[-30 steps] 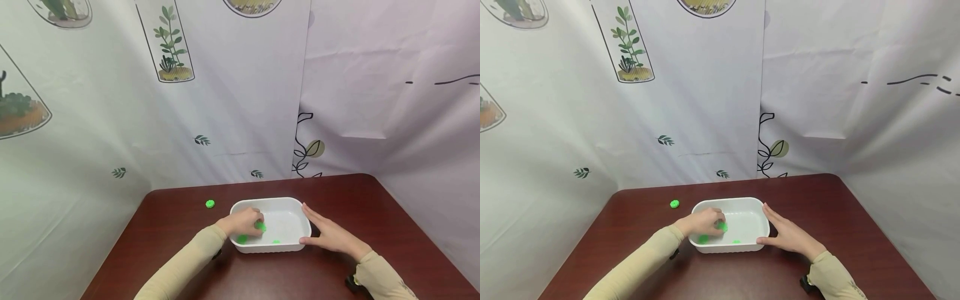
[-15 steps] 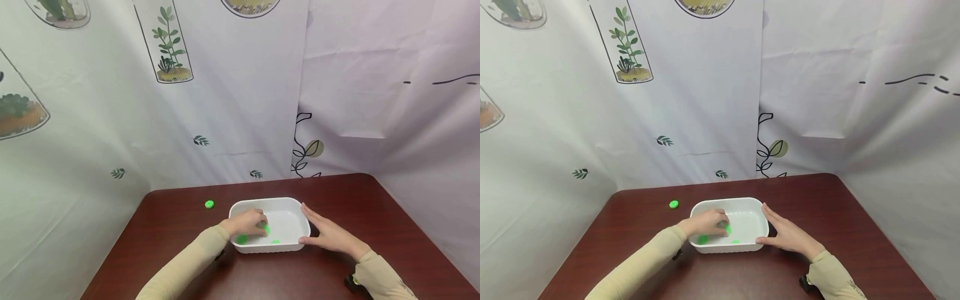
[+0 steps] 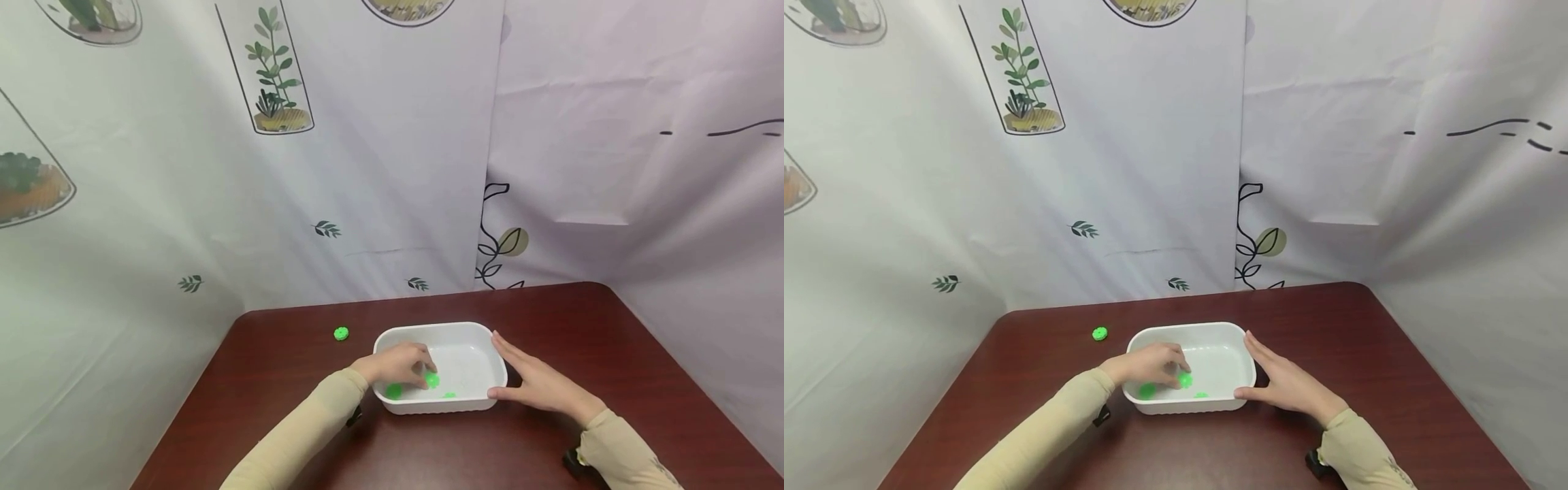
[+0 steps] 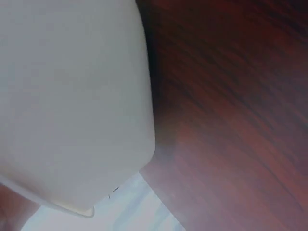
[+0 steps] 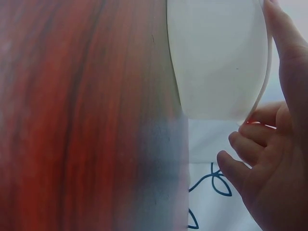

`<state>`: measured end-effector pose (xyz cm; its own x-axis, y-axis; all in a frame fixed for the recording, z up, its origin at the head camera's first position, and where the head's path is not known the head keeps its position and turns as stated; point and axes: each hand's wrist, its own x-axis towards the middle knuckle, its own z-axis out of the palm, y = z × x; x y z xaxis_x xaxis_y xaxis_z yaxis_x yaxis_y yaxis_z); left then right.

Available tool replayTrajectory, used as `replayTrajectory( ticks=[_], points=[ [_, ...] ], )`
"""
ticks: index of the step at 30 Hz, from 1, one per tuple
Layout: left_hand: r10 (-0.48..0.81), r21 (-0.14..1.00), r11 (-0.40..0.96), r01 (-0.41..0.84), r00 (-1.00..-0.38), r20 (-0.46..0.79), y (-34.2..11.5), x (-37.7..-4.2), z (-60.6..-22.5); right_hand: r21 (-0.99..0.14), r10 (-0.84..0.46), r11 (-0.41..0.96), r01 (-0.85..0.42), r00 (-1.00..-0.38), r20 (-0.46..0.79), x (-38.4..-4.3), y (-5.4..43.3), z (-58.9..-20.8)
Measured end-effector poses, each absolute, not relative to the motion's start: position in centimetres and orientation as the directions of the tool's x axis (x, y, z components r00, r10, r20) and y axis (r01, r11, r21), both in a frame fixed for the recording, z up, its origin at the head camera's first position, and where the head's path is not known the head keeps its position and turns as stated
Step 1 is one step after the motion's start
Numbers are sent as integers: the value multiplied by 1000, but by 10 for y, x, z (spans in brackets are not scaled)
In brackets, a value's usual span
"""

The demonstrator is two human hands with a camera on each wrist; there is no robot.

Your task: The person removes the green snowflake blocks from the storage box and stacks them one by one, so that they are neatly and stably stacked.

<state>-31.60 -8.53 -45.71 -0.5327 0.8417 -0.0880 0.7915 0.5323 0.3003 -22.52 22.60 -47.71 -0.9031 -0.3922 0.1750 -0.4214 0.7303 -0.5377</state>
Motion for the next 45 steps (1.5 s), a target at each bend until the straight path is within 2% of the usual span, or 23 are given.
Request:
replayTrajectory(
  ticks=[10, 22, 33, 45],
  points=[
    [821, 284, 567, 773, -560, -114, -82, -312, -451, -529, -392, 731, -431, -900, 192, -223, 224, -474],
    [820, 312, 564, 765, -563, -101, -80, -304, -457, -516, -386, 743, -426, -903, 189, -220, 226, -476],
    [797, 216, 601, 770, -598, -88, -81, -301, -457, -509, -390, 739, -440, -897, 209, -223, 224, -478],
    [796, 143, 605, 783, -598, -94, -83, -291, -454, -522, -396, 734, -434, -898, 191, -220, 221, -475]
  ],
)
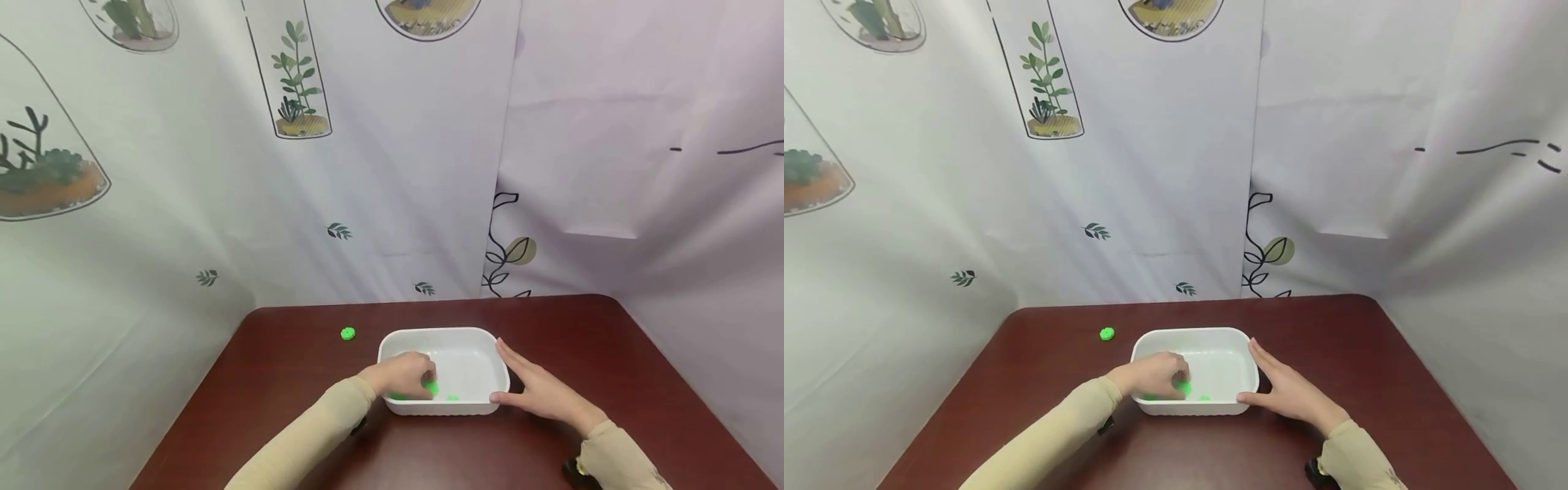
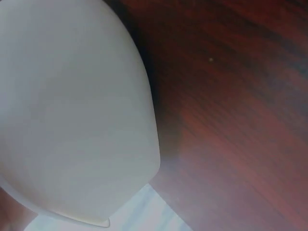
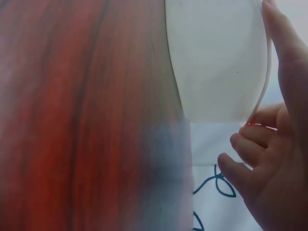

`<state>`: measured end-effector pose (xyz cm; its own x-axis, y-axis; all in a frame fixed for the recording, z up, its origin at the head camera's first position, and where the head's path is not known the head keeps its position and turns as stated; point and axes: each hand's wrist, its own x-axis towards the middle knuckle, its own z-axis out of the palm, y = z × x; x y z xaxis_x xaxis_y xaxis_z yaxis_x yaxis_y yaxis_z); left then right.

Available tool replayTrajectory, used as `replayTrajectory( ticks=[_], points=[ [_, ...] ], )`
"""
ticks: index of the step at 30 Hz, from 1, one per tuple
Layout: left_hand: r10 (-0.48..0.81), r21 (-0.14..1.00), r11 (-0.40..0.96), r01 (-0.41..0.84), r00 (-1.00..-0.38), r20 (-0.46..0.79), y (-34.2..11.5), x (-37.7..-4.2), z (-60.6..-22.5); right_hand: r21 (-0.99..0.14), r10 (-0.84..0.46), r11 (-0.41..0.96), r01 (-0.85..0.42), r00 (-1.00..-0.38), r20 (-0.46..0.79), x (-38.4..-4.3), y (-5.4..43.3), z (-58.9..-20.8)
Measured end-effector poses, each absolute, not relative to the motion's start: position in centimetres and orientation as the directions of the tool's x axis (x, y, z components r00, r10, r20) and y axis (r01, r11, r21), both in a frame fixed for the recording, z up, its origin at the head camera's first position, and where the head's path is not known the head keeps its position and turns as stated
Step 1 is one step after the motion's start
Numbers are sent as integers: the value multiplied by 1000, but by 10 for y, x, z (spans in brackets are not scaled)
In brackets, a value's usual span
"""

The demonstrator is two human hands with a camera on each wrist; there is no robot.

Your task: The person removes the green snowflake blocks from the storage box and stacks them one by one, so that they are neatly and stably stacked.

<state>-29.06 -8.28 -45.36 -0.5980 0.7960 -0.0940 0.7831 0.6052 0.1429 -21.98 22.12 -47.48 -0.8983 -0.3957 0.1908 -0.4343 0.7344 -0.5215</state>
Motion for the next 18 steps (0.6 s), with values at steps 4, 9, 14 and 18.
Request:
replayTrajectory(
  ticks=[4, 9, 14, 18],
  points=[
    [796, 123, 605, 787, -600, -82, -86, -286, -455, -516, -409, 730, -448, -891, 196, -222, 220, -475],
    [782, 160, 620, 768, -623, -36, -89, -289, -452, -522, -402, 727, -446, -893, 203, -224, 221, -474],
    [771, 245, 608, 755, -635, 45, -97, -294, -435, -525, -400, 726, -444, -894, 203, -223, 225, -475],
    [737, 282, 613, 738, -663, 132, -111, -300, -415, -530, -386, 729, -432, -900, 203, -221, 225, -476]
  ],
)
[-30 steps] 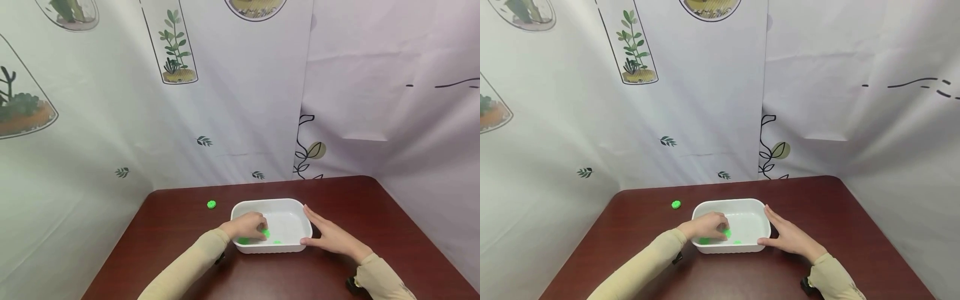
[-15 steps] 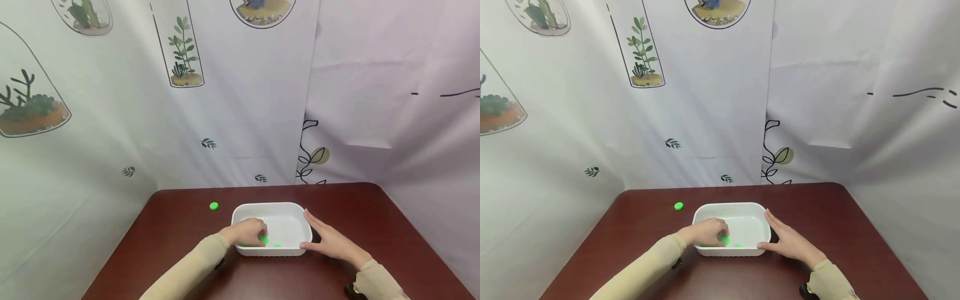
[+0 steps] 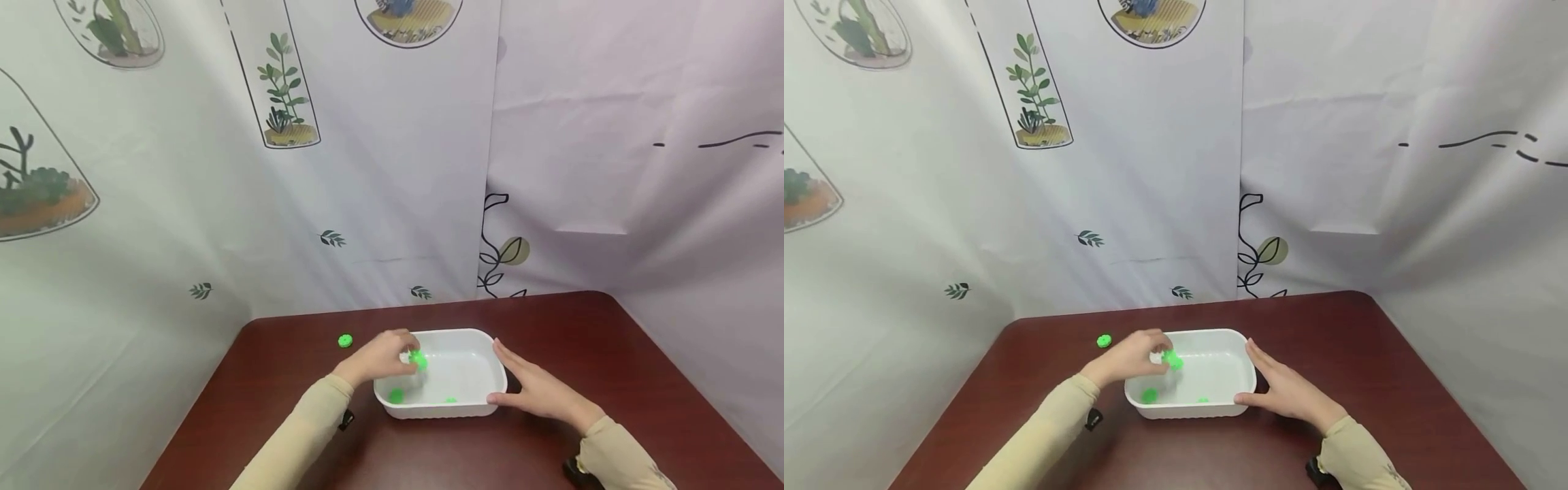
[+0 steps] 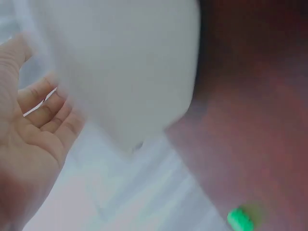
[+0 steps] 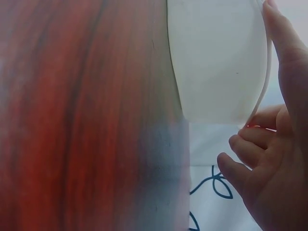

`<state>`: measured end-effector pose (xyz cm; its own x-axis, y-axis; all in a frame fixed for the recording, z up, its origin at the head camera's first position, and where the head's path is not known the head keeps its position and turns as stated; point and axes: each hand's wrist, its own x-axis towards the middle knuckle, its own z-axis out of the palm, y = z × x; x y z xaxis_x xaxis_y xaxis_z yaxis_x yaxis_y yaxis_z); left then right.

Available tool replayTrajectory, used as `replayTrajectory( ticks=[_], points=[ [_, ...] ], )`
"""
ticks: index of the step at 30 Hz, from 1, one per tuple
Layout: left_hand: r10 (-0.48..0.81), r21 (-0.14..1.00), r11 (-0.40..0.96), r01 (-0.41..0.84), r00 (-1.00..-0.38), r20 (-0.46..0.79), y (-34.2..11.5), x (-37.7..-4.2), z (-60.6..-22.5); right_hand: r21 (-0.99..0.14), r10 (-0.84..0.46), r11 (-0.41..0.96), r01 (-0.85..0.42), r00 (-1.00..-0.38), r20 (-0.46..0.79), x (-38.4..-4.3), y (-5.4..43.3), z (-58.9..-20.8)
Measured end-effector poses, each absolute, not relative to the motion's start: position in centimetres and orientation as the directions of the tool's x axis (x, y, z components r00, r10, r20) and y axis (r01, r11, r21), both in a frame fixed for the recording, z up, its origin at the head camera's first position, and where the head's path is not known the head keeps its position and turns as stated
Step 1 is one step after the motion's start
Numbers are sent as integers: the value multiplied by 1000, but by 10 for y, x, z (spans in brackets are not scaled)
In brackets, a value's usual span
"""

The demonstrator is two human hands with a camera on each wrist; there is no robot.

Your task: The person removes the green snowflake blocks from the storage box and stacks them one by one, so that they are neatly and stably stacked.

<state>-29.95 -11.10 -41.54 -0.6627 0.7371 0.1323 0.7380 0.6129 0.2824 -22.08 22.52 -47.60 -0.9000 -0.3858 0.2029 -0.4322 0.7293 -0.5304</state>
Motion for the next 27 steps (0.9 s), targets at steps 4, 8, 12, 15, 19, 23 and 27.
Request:
replayTrajectory(
  ticks=[4, 8, 12, 15, 19, 23, 27],
  points=[
    [681, 307, 634, 710, -700, 215, -131, -309, -401, -528, -385, 731, -432, -900, 203, -221, 225, -478],
    [620, 328, 657, 679, -734, 277, -153, -319, -391, -522, -395, 731, -439, -897, 199, -221, 225, -479],
    [569, 358, 670, 650, -760, 314, -173, -329, -382, -517, -397, 739, -432, -899, 185, -225, 224, -476],
    [521, 374, 695, 614, -789, 326, -189, -333, -375, -512, -400, 741, -435, -898, 184, -229, 222, -474],
    [453, 394, 731, 557, -828, 330, -209, -341, -373, -512, -411, 734, -447, -892, 190, -234, 220, -471],
    [389, 471, 727, 500, -865, 317, -225, -354, -387, -514, -407, 737, -440, -895, 183, -234, 222, -472],
    [332, 515, 740, 431, -901, 277, -239, -362, -410, -520, -404, 738, -431, -899, 171, -231, 223, -477]
  ],
)
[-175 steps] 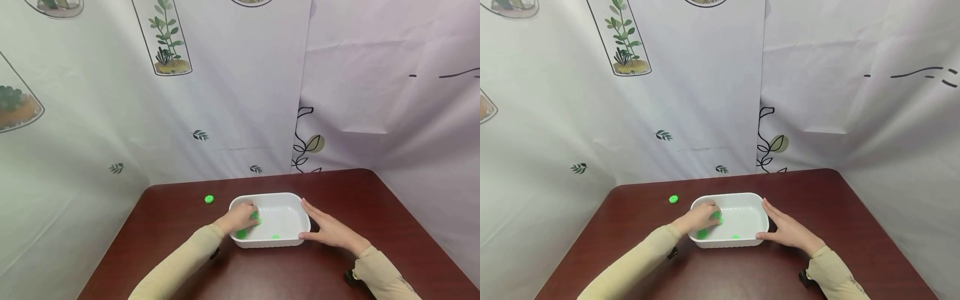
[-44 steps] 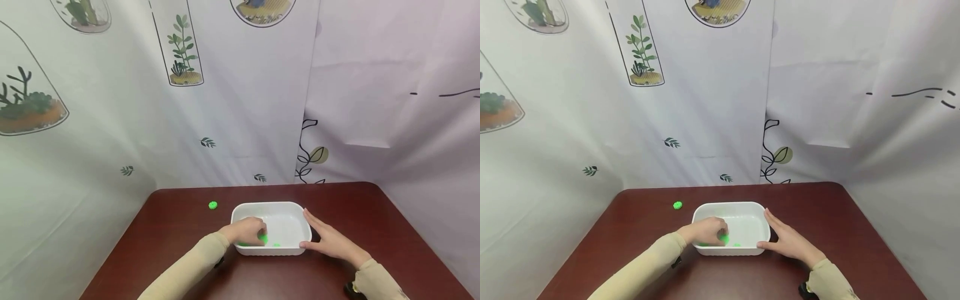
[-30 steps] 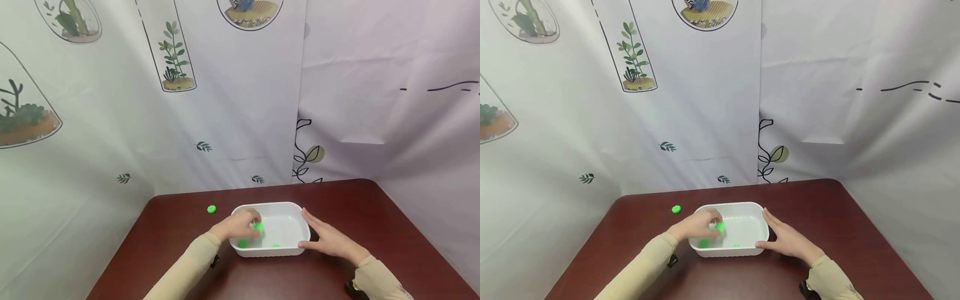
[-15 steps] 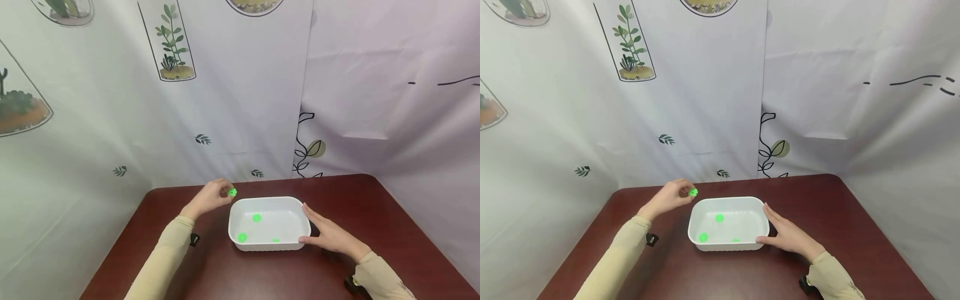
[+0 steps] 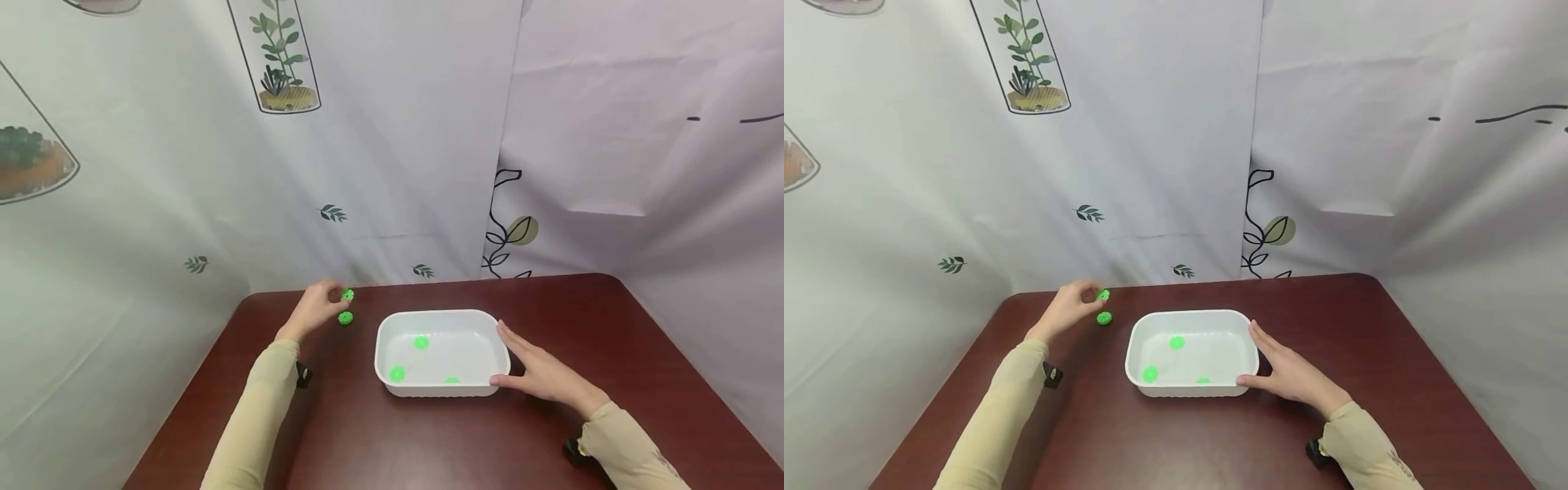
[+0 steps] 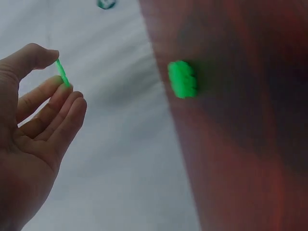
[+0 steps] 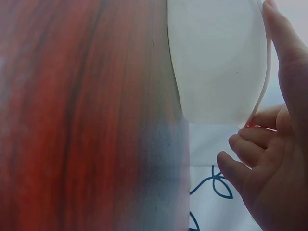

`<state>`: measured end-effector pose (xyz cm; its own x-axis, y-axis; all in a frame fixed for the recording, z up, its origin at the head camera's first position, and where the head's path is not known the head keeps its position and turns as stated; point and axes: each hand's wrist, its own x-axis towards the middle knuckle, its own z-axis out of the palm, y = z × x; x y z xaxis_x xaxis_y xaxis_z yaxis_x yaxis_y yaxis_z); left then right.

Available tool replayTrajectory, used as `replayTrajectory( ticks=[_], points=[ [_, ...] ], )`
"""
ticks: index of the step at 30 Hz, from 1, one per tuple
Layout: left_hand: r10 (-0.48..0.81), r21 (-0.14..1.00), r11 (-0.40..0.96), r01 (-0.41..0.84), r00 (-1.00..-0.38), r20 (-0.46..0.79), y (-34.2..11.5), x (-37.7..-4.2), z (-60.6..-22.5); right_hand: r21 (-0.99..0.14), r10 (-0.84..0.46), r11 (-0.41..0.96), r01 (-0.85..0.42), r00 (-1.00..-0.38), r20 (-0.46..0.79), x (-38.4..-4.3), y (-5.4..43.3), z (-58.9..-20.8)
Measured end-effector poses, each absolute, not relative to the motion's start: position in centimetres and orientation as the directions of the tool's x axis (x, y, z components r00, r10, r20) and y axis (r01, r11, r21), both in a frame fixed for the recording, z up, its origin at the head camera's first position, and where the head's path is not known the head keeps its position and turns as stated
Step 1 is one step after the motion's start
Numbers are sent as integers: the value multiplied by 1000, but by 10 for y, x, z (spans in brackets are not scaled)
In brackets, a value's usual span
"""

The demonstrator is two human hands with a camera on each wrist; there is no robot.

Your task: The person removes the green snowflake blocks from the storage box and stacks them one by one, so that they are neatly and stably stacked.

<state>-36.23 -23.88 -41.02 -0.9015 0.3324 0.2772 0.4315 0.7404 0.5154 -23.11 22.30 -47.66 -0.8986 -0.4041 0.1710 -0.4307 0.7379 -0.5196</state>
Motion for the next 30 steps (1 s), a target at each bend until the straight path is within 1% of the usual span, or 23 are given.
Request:
replayTrajectory(
  ticks=[4, 13, 19, 30],
  points=[
    [307, 518, 762, 389, -921, 240, -246, -366, -426, -522, -404, 737, -429, -899, 169, -230, 224, -478],
    [291, 480, 815, 326, -945, 147, -252, -371, -448, -549, -397, 727, -413, -905, 155, -227, 221, -480],
    [321, 456, 824, 337, -940, 115, -252, -374, -458, -555, -386, 727, -404, -909, 157, -225, 221, -481],
    [338, 441, 828, 348, -935, 104, -249, -381, -465, -549, -377, 739, -391, -915, 144, -229, 223, -475]
  ],
)
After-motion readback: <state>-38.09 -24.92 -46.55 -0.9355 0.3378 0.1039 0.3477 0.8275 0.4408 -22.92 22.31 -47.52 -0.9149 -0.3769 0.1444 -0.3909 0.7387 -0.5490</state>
